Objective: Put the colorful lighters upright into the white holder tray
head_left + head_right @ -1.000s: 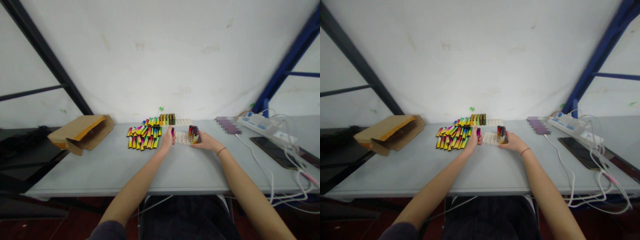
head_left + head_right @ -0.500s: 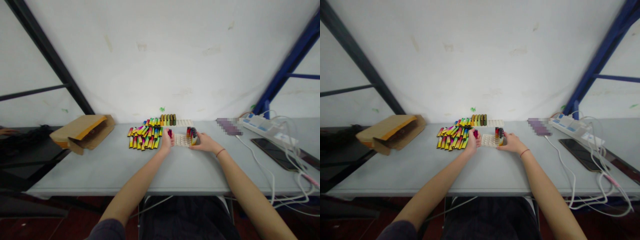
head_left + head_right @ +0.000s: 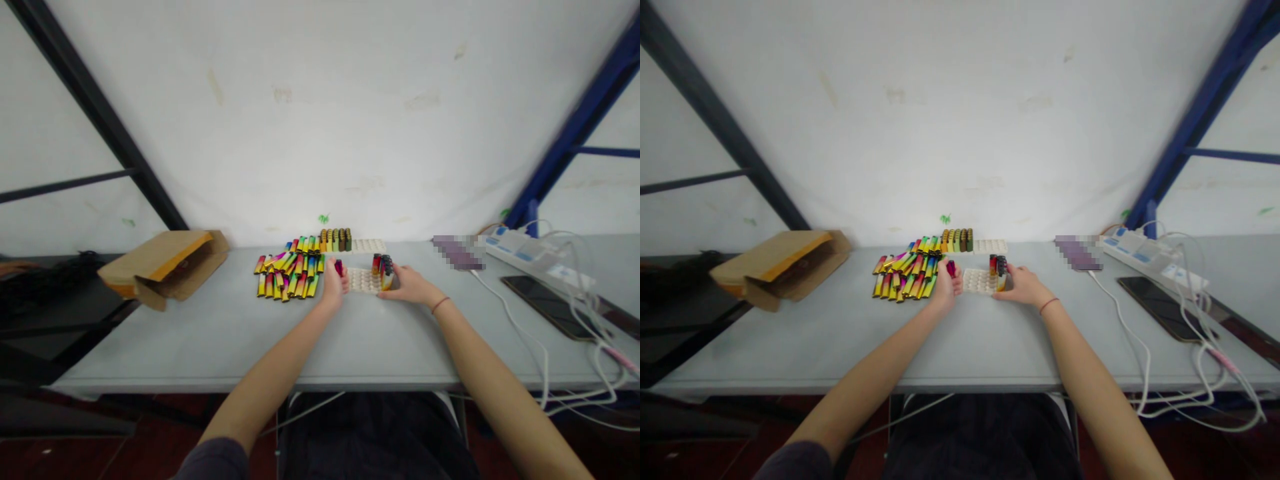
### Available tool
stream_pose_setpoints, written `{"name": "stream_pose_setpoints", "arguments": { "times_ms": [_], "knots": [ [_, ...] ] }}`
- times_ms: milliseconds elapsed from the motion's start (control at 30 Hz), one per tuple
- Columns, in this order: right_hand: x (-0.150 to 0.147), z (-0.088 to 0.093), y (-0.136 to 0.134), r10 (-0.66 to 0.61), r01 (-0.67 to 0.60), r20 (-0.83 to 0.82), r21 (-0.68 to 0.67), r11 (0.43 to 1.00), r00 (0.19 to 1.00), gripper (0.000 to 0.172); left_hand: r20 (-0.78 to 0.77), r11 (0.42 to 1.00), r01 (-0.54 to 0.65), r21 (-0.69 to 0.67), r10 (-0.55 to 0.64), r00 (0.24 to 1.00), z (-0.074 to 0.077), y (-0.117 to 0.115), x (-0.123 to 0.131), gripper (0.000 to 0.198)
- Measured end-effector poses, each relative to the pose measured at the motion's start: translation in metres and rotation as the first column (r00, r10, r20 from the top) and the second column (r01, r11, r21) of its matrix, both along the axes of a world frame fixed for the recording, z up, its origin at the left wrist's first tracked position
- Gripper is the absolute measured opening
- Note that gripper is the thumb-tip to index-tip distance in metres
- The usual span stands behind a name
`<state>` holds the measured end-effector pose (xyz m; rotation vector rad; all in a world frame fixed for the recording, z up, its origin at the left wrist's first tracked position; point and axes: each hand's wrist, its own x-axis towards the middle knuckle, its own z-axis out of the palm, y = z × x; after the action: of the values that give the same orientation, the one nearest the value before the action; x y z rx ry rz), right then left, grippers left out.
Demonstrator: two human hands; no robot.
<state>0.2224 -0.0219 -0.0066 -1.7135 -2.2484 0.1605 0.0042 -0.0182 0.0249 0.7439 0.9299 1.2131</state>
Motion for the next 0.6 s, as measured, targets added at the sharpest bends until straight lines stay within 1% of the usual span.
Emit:
{"name": "stream_pose_setpoints", "arguments": {
  "times_ms": [133, 233, 400, 500, 600],
  "knots": [
    [0.0006, -0.0008, 0.0, -0.003, 0.003, -0.011, 0.014, 1.0, 1.0, 0.073, 0.007, 1.0, 0.008, 0.0, -0.008, 1.0, -0.0032, 0.0018, -0.0015, 0.05],
    [0.0011, -0.0014, 0.0, -0.001, 0.001, -0.014, 0.013, 1.0, 1.0, 0.073, 0.011, 1.0, 0.02, -0.009, -0.02, 1.0, -0.0015, 0.0018, -0.0021, 0.051],
    [0.0022, -0.0034, 0.001, 0.02, -0.02, -0.028, 0.023, 1.0, 0.999, 0.072, 0.009, 1.0, 0.021, 0.018, -0.021, 1.0, 0.0013, 0.0014, -0.0028, 0.048],
    [0.0029, -0.0034, 0.0015, 0.015, -0.014, -0.043, 0.026, 1.0, 0.999, 0.07, -0.001, 1.0, 0.029, 0.006, -0.029, 1.0, -0.0012, 0.0023, -0.0033, 0.048],
    [0.0027, -0.0006, 0.0008, 0.036, -0.036, -0.042, 0.015, 0.999, 0.998, 0.069, -0.003, 1.0, 0.024, 0.007, -0.024, 1.0, -0.0038, 0.0042, -0.0029, 0.05]
  ]
}}
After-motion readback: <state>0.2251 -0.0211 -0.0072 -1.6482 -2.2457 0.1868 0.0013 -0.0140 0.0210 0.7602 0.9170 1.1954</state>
